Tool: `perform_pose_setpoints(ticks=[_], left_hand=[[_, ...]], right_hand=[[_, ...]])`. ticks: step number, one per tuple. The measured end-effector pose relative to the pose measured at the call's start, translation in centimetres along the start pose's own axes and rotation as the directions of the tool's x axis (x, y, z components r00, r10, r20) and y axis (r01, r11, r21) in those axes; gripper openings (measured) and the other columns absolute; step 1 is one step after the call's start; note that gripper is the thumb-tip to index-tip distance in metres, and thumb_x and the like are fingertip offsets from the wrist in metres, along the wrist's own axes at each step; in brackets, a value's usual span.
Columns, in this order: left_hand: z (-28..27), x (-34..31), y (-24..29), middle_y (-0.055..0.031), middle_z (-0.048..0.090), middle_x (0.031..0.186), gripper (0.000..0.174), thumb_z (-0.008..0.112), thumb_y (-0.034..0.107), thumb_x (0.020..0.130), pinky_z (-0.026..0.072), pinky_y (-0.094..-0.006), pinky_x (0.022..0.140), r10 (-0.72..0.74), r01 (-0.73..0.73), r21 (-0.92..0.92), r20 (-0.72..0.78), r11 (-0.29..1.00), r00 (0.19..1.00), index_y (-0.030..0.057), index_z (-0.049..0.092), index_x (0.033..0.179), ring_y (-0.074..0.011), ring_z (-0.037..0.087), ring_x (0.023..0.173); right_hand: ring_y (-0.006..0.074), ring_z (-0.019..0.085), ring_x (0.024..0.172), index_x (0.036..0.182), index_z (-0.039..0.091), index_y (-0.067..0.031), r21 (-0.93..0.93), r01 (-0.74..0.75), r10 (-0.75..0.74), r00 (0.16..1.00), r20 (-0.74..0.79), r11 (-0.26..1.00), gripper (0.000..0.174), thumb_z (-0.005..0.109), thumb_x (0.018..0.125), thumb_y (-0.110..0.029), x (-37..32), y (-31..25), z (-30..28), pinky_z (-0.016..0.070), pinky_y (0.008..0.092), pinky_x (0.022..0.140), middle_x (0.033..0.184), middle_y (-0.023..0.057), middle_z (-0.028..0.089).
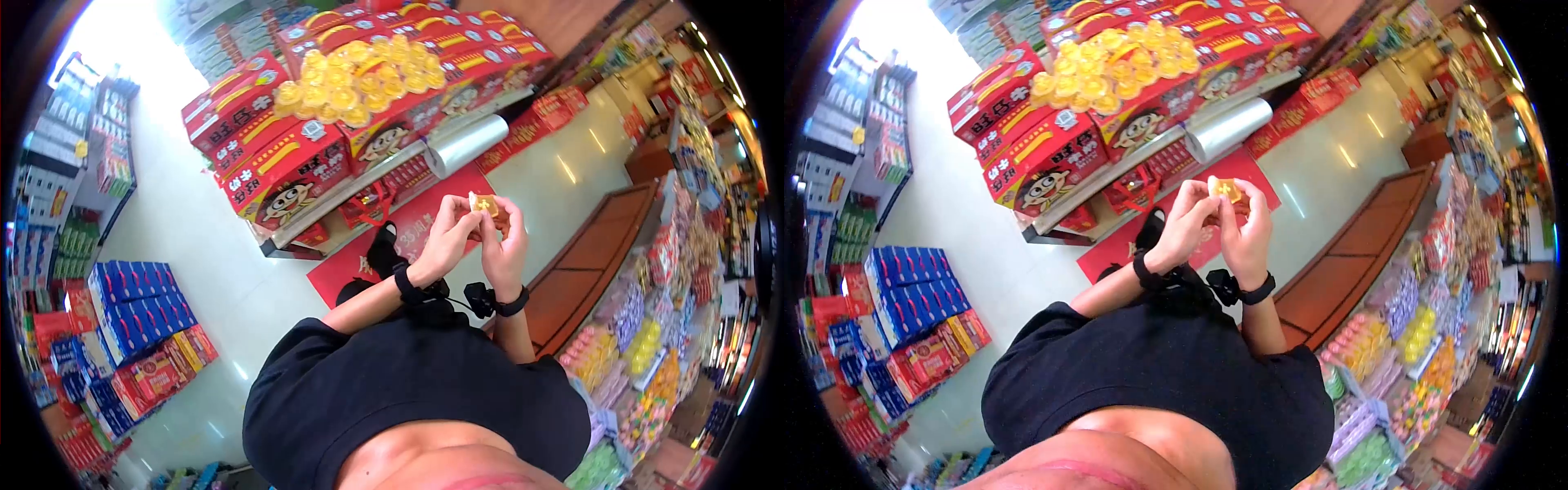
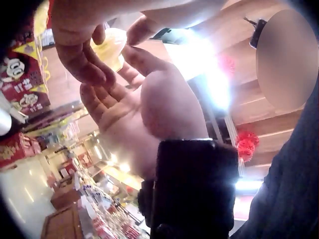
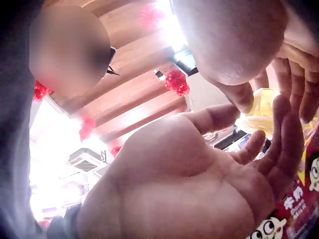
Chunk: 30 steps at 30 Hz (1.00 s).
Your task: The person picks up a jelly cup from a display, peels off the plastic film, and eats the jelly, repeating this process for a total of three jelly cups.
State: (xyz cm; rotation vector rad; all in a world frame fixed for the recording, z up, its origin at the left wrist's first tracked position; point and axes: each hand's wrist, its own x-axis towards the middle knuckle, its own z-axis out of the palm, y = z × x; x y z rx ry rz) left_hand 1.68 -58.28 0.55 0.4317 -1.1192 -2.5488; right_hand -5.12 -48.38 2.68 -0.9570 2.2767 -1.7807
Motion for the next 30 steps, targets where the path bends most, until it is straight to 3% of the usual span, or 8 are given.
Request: perform_pose_setpoints(ticks=[2,6,8,12,18,20,26,30], left_hand=[[-2.1,2.6,0.0,-0.0089,0.055,0.104,0.021,0.053,0.015,0.099,0.0534,-0.0287,0.077,0.128,-0.129,-0.006,-0.037,0.992,0.991,0.0015,0.041,0.111,-0.0123,0.06,0.088],[-4.2,6.0,3.8,-0.0091,0.055,0.109,0.023,0.052,0.014,0.099,0.0519,-0.0287,0.081,0.138,-0.137,0.014,-0.128,0.99,0.982,0.0015,0.041,0.115,-0.0136,0.059,0.093],[-5.3,8.2,4.9,-0.0089,0.055,0.111,0.023,0.051,0.014,0.1,0.051,-0.0295,0.084,0.137,-0.135,0.021,-0.151,0.991,0.979,0.0022,0.042,0.117,-0.0144,0.059,0.097],[-7.1,12.2,6.6,-0.0087,0.055,0.112,0.026,0.053,0.015,0.099,0.0504,-0.0288,0.084,0.187,-0.187,0.023,-0.232,0.982,0.955,0.0026,0.041,0.119,-0.0142,0.059,0.097],[-8.1,18.4,11.0,-0.005,0.056,0.109,0.025,0.052,0.016,0.098,0.0484,-0.0274,0.081,0.241,-0.231,0.068,-0.336,0.97,0.911,0.0029,0.047,0.119,-0.0121,0.057,0.095],[-8.3,20.3,13.0,-0.0062,0.057,0.11,0.034,0.05,0.016,0.097,0.0486,-0.0304,0.08,0.164,-0.201,-0.07,-0.352,0.977,0.922,0.0012,0.046,0.128,-0.014,0.057,0.096],[-9.0,25.1,15.9,-0.0062,0.056,0.112,0.043,0.052,0.019,0.095,0.0465,-0.0334,0.08,0.168,-0.258,-0.125,-0.484,0.958,0.859,0.003,0.042,0.134,-0.0169,0.056,0.096],[-10.3,26.7,16.3,-0.0058,0.054,0.115,0.05,0.052,0.021,0.095,0.0429,-0.034,0.086,0.116,-0.209,-0.162,-0.452,0.964,0.884,0.0039,0.036,0.14,-0.0158,0.052,0.102]], right_hand=[[0.0154,0.064,0.085,0.119,0.055,0.001,0.096,-0.06,0.056,0.997,0.049,0.994,0.029,0.064,0.093,-0.009,2.7,0.0,2.1,0.0522,0.0289,0.074,0.101,0.0115,0.065],[0.0169,0.064,0.088,0.116,0.057,0.0003,0.07,0.016,-0.025,0.991,0.129,0.997,0.029,0.066,0.09,-0.008,8.5,1.5,5.4,0.0521,0.0295,0.076,0.104,0.0118,0.065],[0.0189,0.064,0.091,0.116,0.057,-0.0003,-0.011,0.177,-0.174,0.975,0.135,0.984,0.029,0.065,0.089,-0.005,11.2,1.7,7.1,0.0522,0.0298,0.077,0.108,0.0124,0.064],[0.022,0.064,0.095,0.115,0.058,-0.0007,0.074,0.077,-0.09,0.976,0.2,0.994,0.028,0.064,0.088,-0.003,15.9,1.9,10.2,0.0526,0.0301,0.077,0.112,0.0142,0.063],[0.0353,0.063,0.099,0.113,0.059,-0.0005,-0.058,0.287,-0.267,0.936,0.232,0.956,0.032,0.067,0.082,-0.004,24.9,2.4,13.9,0.0514,0.0388,0.082,0.11,0.019,0.064],[0.0279,0.066,0.095,0.115,0.06,-0.0008,-0.153,0.367,-0.311,0.903,0.296,0.918,0.032,0.068,0.085,-0.006,28.2,1.8,15.0,0.0528,0.0341,0.08,0.11,0.0166,0.066],[0.0319,0.069,0.086,0.108,0.062,0.0001,-0.162,0.352,-0.288,0.902,0.322,0.922,0.03,0.071,0.081,-0.011,35.1,2.6,19.4,0.054,0.0377,0.074,0.096,0.0183,0.069],[0.0349,0.067,0.087,0.104,0.064,-0.0003,-0.193,0.36,-0.264,0.88,0.394,0.913,0.03,0.071,0.079,-0.015,37.5,4.2,21.7,0.0533,0.0408,0.075,0.093,0.0196,0.069]])
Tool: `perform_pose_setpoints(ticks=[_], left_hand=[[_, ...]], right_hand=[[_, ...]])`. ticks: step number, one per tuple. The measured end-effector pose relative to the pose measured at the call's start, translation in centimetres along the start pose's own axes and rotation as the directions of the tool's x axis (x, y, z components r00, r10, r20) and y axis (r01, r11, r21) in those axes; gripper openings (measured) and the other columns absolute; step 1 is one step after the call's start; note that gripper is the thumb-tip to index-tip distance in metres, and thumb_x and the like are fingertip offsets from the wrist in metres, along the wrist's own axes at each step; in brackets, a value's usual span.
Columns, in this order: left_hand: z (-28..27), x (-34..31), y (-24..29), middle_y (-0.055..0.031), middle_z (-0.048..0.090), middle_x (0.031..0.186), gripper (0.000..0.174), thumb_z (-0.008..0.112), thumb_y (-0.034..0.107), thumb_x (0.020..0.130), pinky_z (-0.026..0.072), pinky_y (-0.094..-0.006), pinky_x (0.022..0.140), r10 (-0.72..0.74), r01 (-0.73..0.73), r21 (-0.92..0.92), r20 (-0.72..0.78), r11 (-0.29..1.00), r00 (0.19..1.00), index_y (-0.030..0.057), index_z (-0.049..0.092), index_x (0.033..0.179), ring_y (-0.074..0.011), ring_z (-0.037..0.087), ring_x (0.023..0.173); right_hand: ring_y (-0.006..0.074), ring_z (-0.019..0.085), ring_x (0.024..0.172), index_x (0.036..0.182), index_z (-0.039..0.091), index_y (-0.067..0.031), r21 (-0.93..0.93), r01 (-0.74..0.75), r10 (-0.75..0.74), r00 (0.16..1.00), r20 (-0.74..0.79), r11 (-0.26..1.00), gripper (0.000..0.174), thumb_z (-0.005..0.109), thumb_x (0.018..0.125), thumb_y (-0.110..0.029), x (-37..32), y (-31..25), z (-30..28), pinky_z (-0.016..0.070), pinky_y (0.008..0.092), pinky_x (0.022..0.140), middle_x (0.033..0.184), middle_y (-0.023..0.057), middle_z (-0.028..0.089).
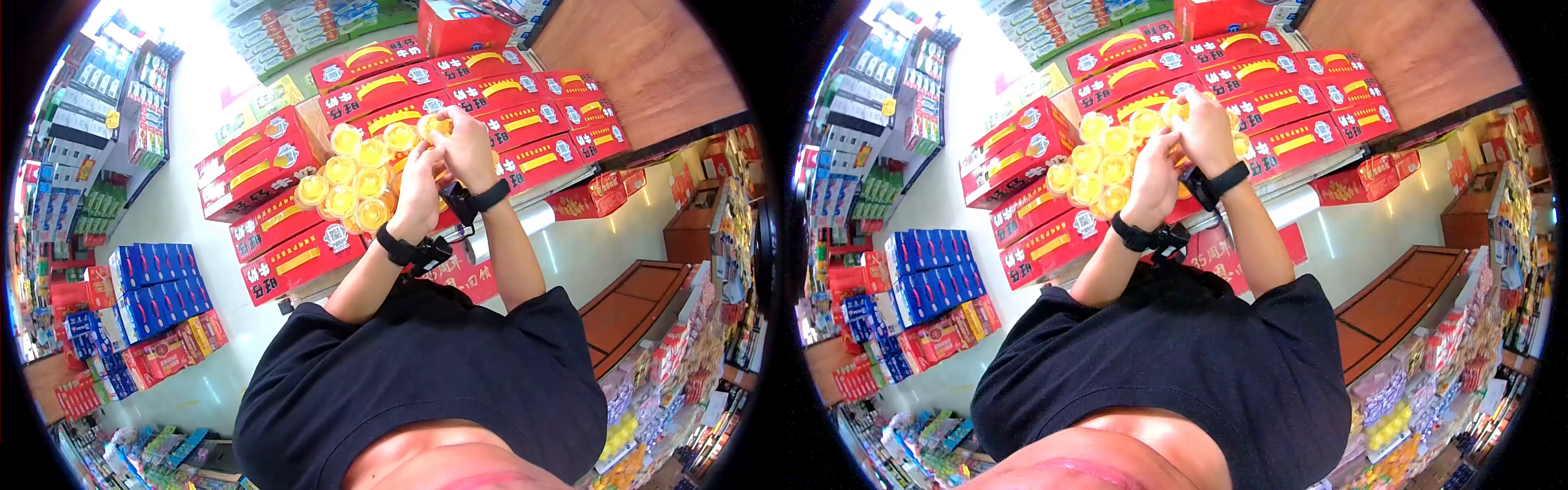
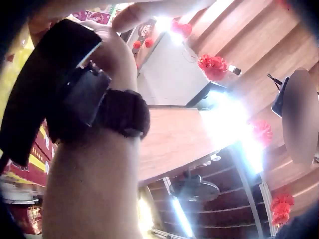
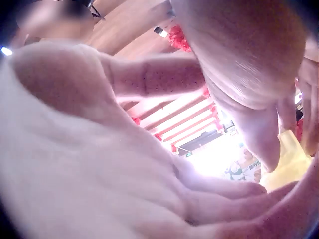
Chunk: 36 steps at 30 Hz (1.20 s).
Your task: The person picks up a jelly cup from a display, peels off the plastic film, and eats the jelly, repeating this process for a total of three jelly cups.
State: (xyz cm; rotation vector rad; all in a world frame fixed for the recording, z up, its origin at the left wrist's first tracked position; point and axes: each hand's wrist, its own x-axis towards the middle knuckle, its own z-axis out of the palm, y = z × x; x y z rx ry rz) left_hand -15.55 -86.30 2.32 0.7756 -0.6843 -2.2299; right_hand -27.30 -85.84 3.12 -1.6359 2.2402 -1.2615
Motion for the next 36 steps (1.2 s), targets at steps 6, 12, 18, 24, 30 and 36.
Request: perform_pose_setpoints(ticks=[6,12,18,24,30,36], left_hand=[[0.2,-2.1,1.2,-0.0126,0.044,0.14,0.053,0.055,0.016,0.094,0.0355,-0.0338,0.104,0.195,-0.168,0.219,-0.11,0.961,0.975,-0.0007,0.037,0.14,-0.0196,0.041,0.13],[0.9,-10.5,9.2,-0.0137,0.06,0.107,0.031,0.051,0.011,0.095,0.0478,-0.0386,0.085,0.421,-0.7,0.193,0.68,0.687,0.6,-0.0009,0.054,0.123,-0.0237,0.061,0.098],[3.9,-14.3,13.4,-0.0113,0.063,0.099,0.027,0.061,0.031,0.097,0.0483,-0.037,0.072,0.482,-0.535,-0.281,0.83,0.797,0.281,0.005,0.067,0.101,-0.0244,0.063,0.083],[2.7,-14.5,14.9,-0.0163,0.058,0.11,0.04,0.056,0.037,0.099,0.0471,-0.0362,0.071,0.32,-0.46,-0.213,0.932,0.862,0.168,0.0031,0.062,0.119,-0.0263,0.062,0.087],[0.3,-13.6,15.1,-0.0188,0.054,0.117,0.032,0.064,0.025,0.095,0.0475,-0.0358,0.072,0.321,-0.316,-0.243,0.92,0.917,0.224,0.0054,0.062,0.12,-0.0259,0.062,0.088],[-1.9,-10.9,16.1,-0.0183,0.053,0.109,0.057,0.064,0.044,0.093,0.0512,-0.0322,0.074,0.392,-0.323,-0.348,0.916,0.88,0.084,-0.0047,0.062,0.122,-0.0243,0.06,0.088]], right_hand=[[0.0395,0.063,0.091,0.096,0.061,0.0012,-0.01,0.03,-0.03,0.999,0.03,1.0,0.022,0.066,0.077,-0.008,1.5,1.4,2.4,0.0499,0.0465,0.08,0.09,0.0226,0.066],[0.039,0.061,0.1,0.107,0.062,0.0004,0.025,0.096,-0.097,0.992,0.085,0.995,0.03,0.07,0.079,-0.009,0.7,2.2,2.4,0.0496,0.0438,0.087,0.105,0.0214,0.064],[0.0336,0.059,0.113,0.111,0.063,0.0016,0.074,0.013,-0.007,0.997,-0.078,0.997,0.03,0.07,0.084,-0.009,-3.6,-1.8,-0.9,0.0463,0.0397,0.097,0.12,0.0188,0.062],[0.0165,0.057,0.06,0.095,0.065,0.0002,0.238,-0.046,0.054,0.998,-0.027,0.97,0.014,0.072,0.084,-0.007,-11.5,-3.3,-1.2,0.045,0.0295,0.055,0.077,0.0087,0.063],[0.0172,0.057,0.056,0.084,0.066,0.0011,0.222,-0.251,0.208,0.958,0.199,0.942,0.013,0.072,0.085,-0.01,-15.0,-2.2,-0.4,0.0438,0.0308,0.052,0.071,0.0103,0.062],[0.0127,0.053,0.047,0.072,0.062,0.0012,0.163,-0.41,0.353,0.889,0.294,0.897,0.023,0.075,0.083,-0.013,-14.9,-1.7,1.6,0.0386,0.0284,0.046,0.056,0.0073,0.058]])
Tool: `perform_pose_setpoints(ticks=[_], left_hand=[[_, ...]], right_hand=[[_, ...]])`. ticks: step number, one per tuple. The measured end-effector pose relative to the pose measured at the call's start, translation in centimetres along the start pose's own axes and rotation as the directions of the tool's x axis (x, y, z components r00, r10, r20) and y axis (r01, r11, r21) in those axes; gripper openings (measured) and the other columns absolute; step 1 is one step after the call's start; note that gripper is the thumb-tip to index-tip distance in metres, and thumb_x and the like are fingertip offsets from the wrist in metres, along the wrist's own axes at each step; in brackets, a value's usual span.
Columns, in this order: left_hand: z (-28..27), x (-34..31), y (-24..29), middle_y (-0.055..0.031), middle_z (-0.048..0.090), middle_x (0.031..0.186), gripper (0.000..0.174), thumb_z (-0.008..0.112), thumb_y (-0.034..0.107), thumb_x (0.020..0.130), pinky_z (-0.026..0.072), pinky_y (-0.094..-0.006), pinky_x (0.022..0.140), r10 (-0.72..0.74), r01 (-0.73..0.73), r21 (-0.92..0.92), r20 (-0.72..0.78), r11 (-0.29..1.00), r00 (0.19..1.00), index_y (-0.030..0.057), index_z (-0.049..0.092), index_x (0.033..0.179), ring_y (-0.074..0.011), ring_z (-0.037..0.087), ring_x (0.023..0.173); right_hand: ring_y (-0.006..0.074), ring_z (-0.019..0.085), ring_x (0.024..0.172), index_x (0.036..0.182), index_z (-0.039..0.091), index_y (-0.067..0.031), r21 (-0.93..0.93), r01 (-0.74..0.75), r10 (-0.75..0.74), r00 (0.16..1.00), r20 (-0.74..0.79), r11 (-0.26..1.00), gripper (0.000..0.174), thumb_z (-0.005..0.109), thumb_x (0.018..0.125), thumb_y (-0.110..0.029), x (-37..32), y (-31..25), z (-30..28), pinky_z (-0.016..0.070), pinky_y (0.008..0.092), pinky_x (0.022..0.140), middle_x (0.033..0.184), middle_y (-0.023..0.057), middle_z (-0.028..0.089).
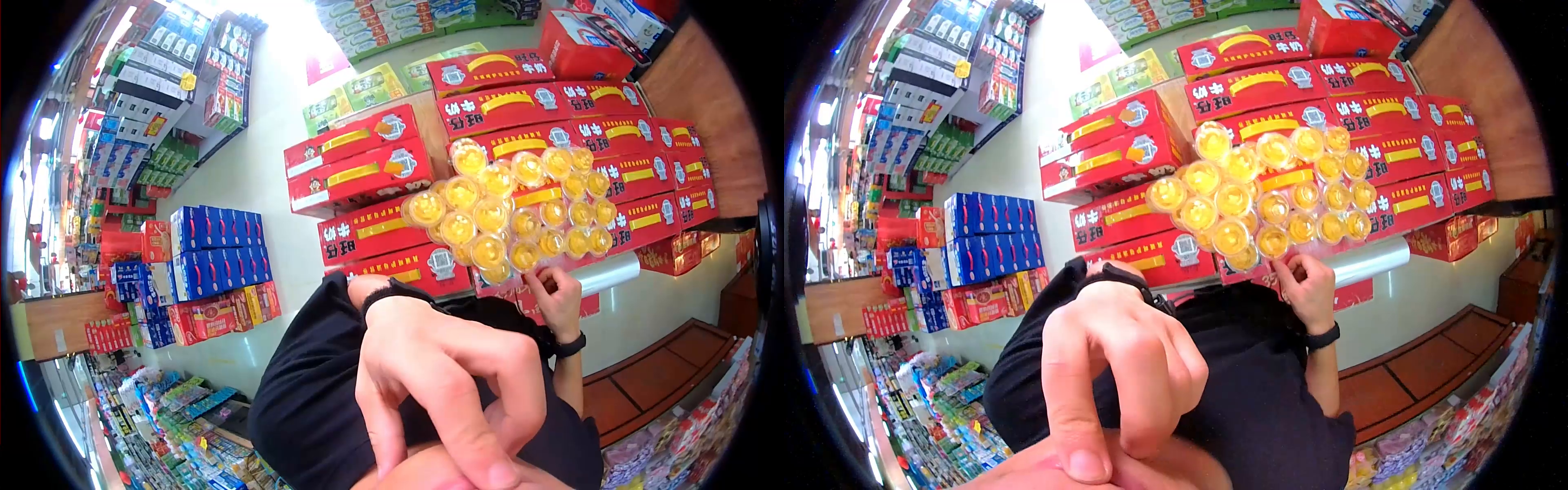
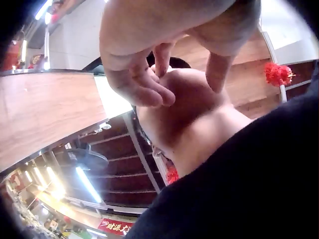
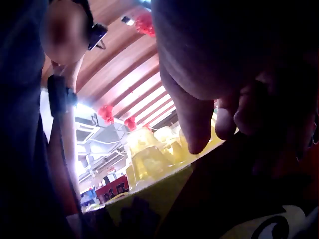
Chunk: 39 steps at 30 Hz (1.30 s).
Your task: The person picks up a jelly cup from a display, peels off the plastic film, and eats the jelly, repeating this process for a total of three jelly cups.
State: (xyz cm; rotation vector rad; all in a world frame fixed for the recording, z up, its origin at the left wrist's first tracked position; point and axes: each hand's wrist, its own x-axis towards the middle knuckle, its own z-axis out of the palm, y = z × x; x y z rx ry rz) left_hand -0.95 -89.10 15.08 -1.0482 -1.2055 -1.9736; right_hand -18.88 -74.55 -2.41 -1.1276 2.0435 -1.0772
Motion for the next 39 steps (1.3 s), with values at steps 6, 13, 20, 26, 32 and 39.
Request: perform_pose_setpoints(ticks=[6,13,20,26,32,39], left_hand=[[-0.2,0.6,-0.1,-0.013,0.058,0.099,0.024,0.077,0.011,0.084,0.0481,-0.0283,0.061,0.192,-0.22,-0.063,-0.3,0.973,0.935,-0.003,0.071,0.102,-0.0182,0.057,0.07],[-2.5,0.0,1.7,-0.012,0.059,0.099,0.029,0.07,0.023,0.092,0.0501,-0.0284,0.07,0.202,-0.199,0.033,-0.174,0.979,0.964,-0.0025,0.07,0.106,-0.0198,0.06,0.081],[-2.2,0.6,3.2,-0.0147,0.062,0.1,0.014,0.069,0.009,0.089,0.0488,-0.0337,0.061,0.144,-0.171,-0.091,-0.249,0.981,0.958,0.0026,0.071,0.101,-0.0218,0.06,0.068],[-2.0,0.4,3.8,-0.0142,0.064,0.092,0.009,0.072,0.007,0.086,0.0479,-0.0325,0.057,0.163,-0.192,-0.076,-0.293,0.978,0.942,0.0004,0.071,0.093,-0.0205,0.057,0.06],[-2.5,0.2,3.2,-0.0137,0.06,0.098,0.025,0.076,0.014,0.086,0.0489,-0.029,0.063,0.307,-0.316,0.002,-0.248,0.949,0.919,-0.0046,0.07,0.102,-0.0194,0.06,0.069],[-2.7,0.0,3.1,-0.0142,0.06,0.096,0.023,0.076,0.009,0.084,0.0485,-0.029,0.061,0.371,-0.366,0.061,-0.19,0.929,0.909,-0.0058,0.07,0.1,-0.0186,0.06,0.068]], right_hand=[[0.0069,0.048,0.047,0.066,0.06,0.0006,0.036,-0.04,0.039,0.998,0.047,0.999,0.027,0.079,0.079,-0.013,1.0,0.7,-0.2,0.035,0.0245,0.045,0.053,0.0027,0.056],[0.0033,0.046,0.052,0.066,0.063,-0.0007,0.185,-0.17,0.144,0.979,0.147,0.968,0.022,0.081,0.076,-0.008,1.5,2.7,-0.5,0.0336,0.0223,0.048,0.058,-0.0023,0.057],[0.0034,0.046,0.053,0.067,0.063,-0.0012,0.163,-0.209,0.184,0.97,0.158,0.964,0.022,0.082,0.076,-0.009,1.5,2.1,-0.7,0.0333,0.0223,0.048,0.058,-0.0029,0.057],[0.0031,0.049,0.051,0.067,0.062,-0.0012,0.203,-0.245,0.213,0.963,0.166,0.948,0.022,0.081,0.077,-0.008,1.4,1.8,-0.6,0.034,0.0211,0.046,0.058,-0.0013,0.059],[0.0033,0.051,0.051,0.069,0.062,-0.0009,0.203,-0.254,0.22,0.96,0.175,0.946,0.02,0.08,0.077,-0.006,1.4,1.9,-0.5,0.0354,0.0208,0.047,0.058,-0.0007,0.06],[0.0024,0.048,0.053,0.07,0.062,-0.001,0.21,-0.255,0.223,0.961,0.162,0.944,0.019,0.08,0.077,-0.005,1.3,2.4,-0.5,0.0342,0.0204,0.048,0.059,-0.0026,0.058]])
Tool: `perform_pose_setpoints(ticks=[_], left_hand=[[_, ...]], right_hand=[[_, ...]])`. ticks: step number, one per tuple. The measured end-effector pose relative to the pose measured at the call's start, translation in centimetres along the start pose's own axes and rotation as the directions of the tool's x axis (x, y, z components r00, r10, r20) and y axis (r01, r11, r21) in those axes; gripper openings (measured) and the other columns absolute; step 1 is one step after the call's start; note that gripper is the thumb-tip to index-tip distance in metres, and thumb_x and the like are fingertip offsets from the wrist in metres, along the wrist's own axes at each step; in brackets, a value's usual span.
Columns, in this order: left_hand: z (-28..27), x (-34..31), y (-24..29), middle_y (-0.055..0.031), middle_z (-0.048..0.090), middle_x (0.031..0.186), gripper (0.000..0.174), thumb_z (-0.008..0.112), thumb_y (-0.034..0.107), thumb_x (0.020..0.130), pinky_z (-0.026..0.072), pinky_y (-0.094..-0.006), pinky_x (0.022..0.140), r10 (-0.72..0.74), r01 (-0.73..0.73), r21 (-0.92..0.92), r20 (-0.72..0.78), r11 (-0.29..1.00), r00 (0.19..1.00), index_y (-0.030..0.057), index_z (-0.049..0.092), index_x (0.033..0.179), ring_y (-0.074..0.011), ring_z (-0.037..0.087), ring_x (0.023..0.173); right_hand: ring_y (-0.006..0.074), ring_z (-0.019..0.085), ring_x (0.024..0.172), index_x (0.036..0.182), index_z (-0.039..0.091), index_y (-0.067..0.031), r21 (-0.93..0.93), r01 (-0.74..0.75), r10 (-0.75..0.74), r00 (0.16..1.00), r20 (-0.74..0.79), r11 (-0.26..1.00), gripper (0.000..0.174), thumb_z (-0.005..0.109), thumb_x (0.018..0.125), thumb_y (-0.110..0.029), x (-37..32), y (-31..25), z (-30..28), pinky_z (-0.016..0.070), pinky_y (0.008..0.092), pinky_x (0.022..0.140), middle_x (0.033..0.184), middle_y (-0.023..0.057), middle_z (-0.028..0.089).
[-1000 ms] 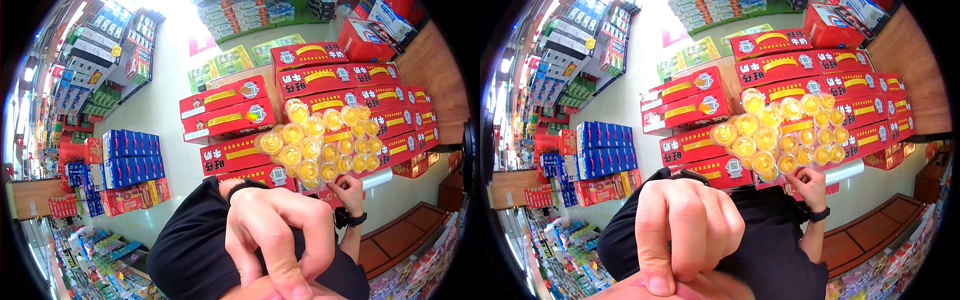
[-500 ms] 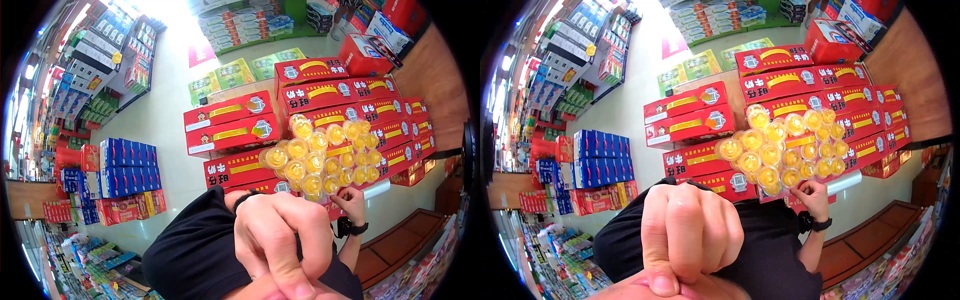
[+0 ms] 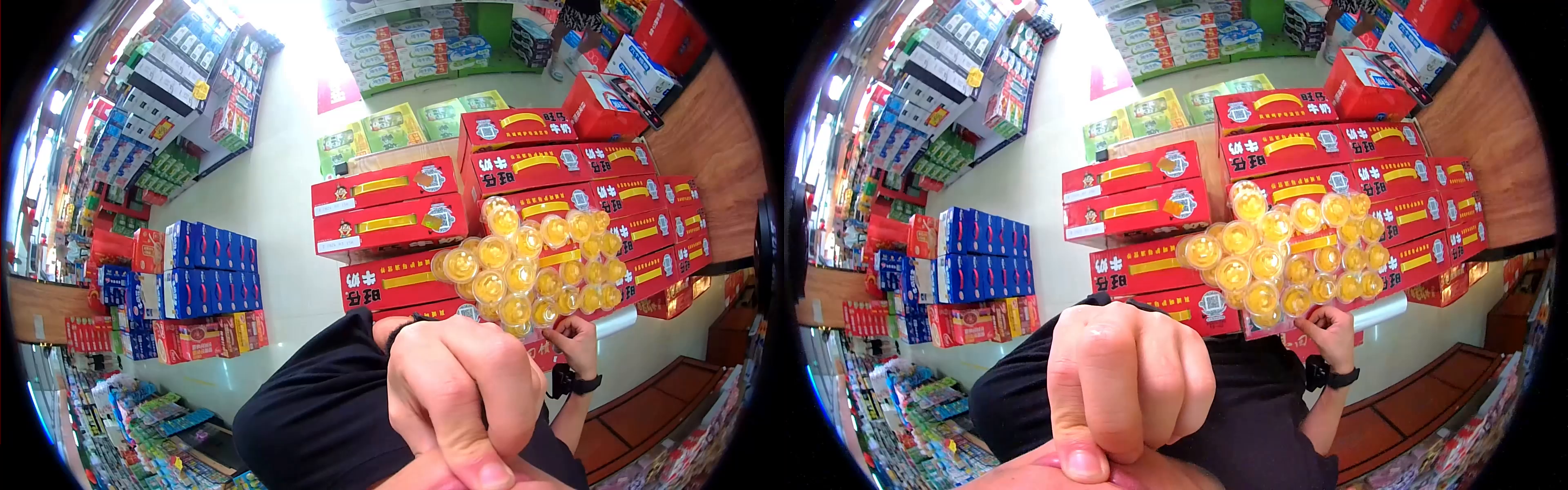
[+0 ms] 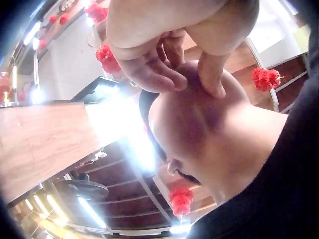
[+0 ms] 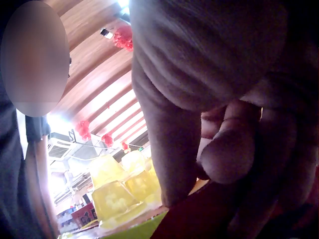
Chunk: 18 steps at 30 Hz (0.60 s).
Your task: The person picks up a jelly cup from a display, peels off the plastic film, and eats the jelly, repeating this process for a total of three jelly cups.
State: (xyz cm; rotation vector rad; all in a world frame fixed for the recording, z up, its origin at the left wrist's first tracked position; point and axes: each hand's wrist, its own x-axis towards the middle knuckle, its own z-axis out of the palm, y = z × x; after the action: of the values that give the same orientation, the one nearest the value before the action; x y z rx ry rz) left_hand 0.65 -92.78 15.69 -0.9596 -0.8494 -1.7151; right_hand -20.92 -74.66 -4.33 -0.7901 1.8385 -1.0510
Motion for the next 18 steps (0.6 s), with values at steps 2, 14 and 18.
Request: perform_pose_setpoints(ticks=[2,14,18], left_hand=[[0.3,0.1,0.4,-0.014,0.06,0.096,0.024,0.077,0.01,0.084,0.0488,-0.0288,0.061,-0.002,0.002,0.003,0.016,1.0,1.0,-0.0055,0.07,0.1,-0.0183,0.06,0.067],[-0.5,0.4,-0.4,-0.0133,0.059,0.086,0.011,0.075,-0.001,0.082,0.0449,-0.0272,0.052,0.081,-0.078,-0.084,0.042,0.993,0.996,-0.0043,0.071,0.091,-0.0181,0.054,0.058],[-0.4,0.3,0.2,-0.0135,0.059,0.092,0.017,0.076,0.005,0.083,0.047,-0.0275,0.057,0.027,-0.025,-0.02,0.056,0.999,0.998,-0.0047,0.07,0.095,-0.0176,0.057,0.062]], right_hand=[[0.0023,0.047,0.053,0.07,0.062,-0.0011,-0.007,0.009,-0.009,1.0,0.0,1.0,0.019,0.08,0.076,-0.005,0.0,-0.2,0.1,0.0339,0.0204,0.048,0.059,-0.0031,0.057],[0.0019,0.046,0.052,0.07,0.061,-0.0023,0.012,-0.023,0.023,1.0,0.0,1.0,0.021,0.08,0.077,-0.006,0.1,0.0,0.1,0.0326,0.0201,0.047,0.059,-0.0043,0.056],[0.0018,0.045,0.052,0.07,0.061,-0.0025,0.015,-0.016,0.016,1.0,0.003,1.0,0.02,0.08,0.077,-0.006,0.1,-0.2,0.1,0.0321,0.0199,0.047,0.059,-0.0046,0.055]])
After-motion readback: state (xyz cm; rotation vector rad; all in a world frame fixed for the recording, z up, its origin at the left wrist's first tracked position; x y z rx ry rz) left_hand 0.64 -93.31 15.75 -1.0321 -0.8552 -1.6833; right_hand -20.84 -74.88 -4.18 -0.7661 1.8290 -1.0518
